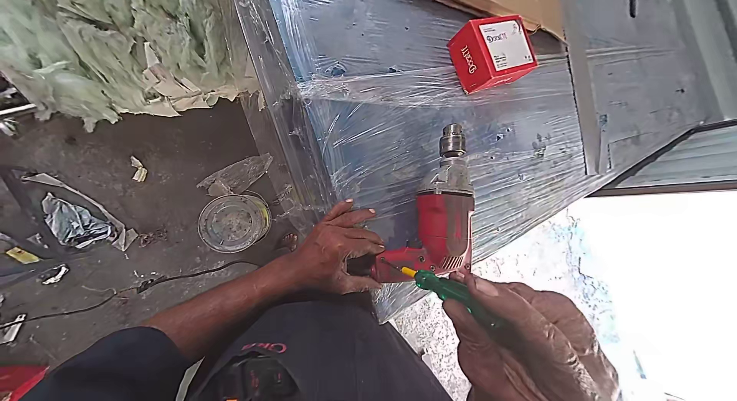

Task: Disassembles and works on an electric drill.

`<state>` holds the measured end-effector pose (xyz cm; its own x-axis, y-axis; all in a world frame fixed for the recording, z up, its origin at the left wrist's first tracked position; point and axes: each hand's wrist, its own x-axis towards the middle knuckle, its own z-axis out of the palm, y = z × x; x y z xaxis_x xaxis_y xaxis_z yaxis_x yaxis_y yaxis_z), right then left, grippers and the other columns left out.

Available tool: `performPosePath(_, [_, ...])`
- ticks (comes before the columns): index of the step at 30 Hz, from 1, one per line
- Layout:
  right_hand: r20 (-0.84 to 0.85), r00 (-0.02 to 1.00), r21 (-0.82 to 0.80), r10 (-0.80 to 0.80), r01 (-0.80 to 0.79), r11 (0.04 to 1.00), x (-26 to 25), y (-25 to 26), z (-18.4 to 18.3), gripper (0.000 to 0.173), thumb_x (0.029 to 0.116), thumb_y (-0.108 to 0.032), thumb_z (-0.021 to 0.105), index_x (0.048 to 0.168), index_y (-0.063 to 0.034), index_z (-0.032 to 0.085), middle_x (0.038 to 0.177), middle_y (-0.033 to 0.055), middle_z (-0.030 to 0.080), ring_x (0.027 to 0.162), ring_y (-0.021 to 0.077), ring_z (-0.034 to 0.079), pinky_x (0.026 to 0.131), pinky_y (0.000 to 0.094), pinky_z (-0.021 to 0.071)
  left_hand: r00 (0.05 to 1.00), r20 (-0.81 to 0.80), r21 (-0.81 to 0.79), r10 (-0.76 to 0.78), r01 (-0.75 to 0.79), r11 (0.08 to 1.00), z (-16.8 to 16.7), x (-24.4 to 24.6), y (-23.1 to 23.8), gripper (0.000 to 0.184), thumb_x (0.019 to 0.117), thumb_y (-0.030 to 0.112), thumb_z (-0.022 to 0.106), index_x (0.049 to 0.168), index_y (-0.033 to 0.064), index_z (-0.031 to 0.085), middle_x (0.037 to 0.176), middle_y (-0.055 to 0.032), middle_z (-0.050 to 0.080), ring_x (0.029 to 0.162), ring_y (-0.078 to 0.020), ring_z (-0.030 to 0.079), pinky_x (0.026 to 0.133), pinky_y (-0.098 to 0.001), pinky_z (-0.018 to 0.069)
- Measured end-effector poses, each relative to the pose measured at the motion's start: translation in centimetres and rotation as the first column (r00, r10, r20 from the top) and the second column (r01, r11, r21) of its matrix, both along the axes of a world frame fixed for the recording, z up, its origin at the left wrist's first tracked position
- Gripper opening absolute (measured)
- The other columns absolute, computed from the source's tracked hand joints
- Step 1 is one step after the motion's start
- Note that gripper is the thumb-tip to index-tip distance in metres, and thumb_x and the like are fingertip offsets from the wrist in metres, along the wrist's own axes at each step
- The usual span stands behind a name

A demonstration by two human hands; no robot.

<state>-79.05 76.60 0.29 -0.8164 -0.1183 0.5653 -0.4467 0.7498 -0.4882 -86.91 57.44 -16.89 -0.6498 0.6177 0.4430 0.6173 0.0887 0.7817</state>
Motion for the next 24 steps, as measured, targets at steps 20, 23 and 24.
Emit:
performPosePath(20, [-0.079, 0.997, 0.009, -0.021, 0.022, 1.0, -1.3, 1.0, -0.6, 0.04, 0.085, -0.037, 0.086, 0.119, -0.0205, 0.072, 0.103, -0.0032, 0.069, 0.097, 0.0059, 0.066, 0.083, 0.0204, 0.0559, 0.805, 0.102, 0.253, -0.584, 0.547, 0.798, 8.3, -5.3, 1.9, 0.019, 0.0966, 0.005, 0.066, 0.113, -0.0034, 0.072, 0.091, -0.0085, 0.075, 0.081, -0.0054, 0.071, 0.075, -0.0223, 0.0581])
performPosePath(23, [-0.054, 0.999, -0.028, 0.0, -0.001, 1.0, -0.3, -0.1, -0.4, 0.044, 0.0798, -0.034, 0.091, 0.116, -0.0199, 0.071, 0.098, -0.0041, 0.066, 0.089, 0.0052, 0.065, 0.077, 0.0194, 0.0559, 0.778, 0.081, 0.255, -0.623, 0.588, 0.767, 8.3, -5.4, 1.7, 0.014, 0.0951, 0.005, 0.068, 0.105, -0.003, 0.073, 0.082, -0.0085, 0.072, 0.073, -0.0066, 0.068, 0.067, -0.0225, 0.0546])
performPosePath(24, [-0.049, 0.999, -0.036, -0.002, 0.001, 0.999, -0.1, -0.7, -0.4, 0.042, 0.0803, -0.033, 0.09, 0.115, -0.0194, 0.071, 0.094, -0.0042, 0.065, 0.086, 0.004, 0.064, 0.076, 0.0178, 0.0548, 0.772, 0.076, 0.255, -0.631, 0.597, 0.761, 8.3, -5.5, 1.6, 0.012, 0.0953, 0.006, 0.068, 0.102, -0.003, 0.072, 0.08, -0.008, 0.071, 0.071, -0.0064, 0.066, 0.065, -0.0221, 0.0536])
